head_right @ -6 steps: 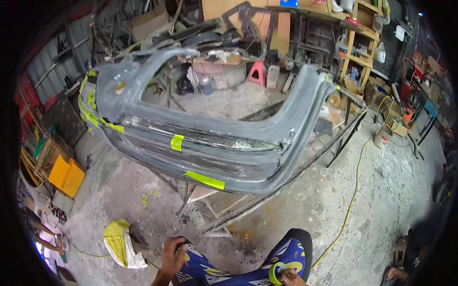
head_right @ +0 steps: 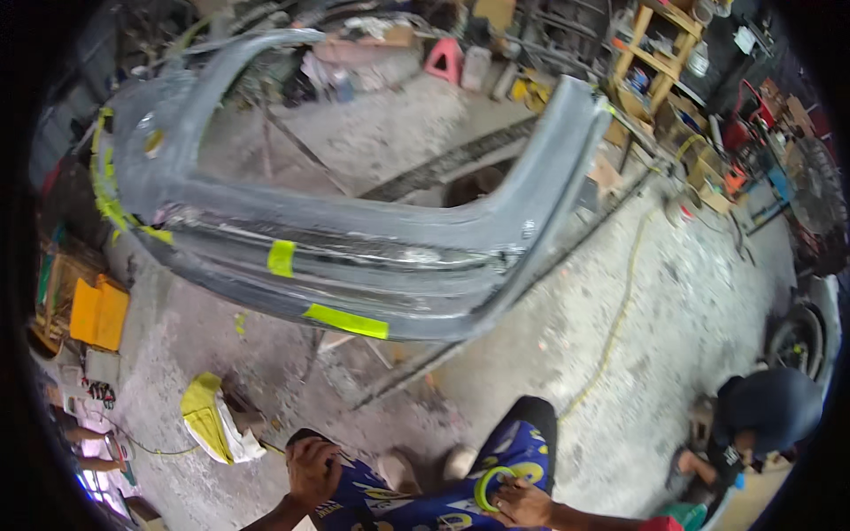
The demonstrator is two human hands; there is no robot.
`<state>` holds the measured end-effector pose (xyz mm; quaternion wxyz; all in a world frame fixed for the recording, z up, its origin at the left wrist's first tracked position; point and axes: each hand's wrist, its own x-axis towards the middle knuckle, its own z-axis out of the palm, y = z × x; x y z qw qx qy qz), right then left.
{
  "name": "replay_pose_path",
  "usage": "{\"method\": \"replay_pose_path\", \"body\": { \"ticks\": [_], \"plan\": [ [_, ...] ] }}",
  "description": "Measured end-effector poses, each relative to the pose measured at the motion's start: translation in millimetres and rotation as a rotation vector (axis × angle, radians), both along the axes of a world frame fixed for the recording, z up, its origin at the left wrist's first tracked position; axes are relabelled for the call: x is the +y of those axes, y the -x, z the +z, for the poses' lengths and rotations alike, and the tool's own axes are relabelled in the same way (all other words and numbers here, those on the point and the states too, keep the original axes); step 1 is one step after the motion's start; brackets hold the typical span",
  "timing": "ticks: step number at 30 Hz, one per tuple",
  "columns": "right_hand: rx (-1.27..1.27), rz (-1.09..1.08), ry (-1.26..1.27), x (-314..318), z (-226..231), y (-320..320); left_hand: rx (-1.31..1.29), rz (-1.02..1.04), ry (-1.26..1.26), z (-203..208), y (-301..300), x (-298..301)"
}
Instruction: The person applies bright green masking tape to the edges and seams of a gray car bumper mounted on a metal stand. They tear off strips of tape, smooth them onto the surface, and occasionally use a small tool to press the tape into crevices. The task continues across multiple sections of the bumper.
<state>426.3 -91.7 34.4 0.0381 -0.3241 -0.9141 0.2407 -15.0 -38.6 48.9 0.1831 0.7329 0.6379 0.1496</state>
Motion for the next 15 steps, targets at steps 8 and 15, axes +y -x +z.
{"method": "replay_pose_path", "body": {
  "ticks": [8, 15],
  "plan": [
    [0.155, -0.017, 0.366, -32.5, 118.1, 9.4, -0.065, -0.063, 0.208, 53.4, -18.7, -55.6],
    [0.201, -0.068, 0.550, -68.1, 221.8, 45.0, -0.206, -0.113, 0.465, 118.9, -70.6, -103.7]
  ]
}}
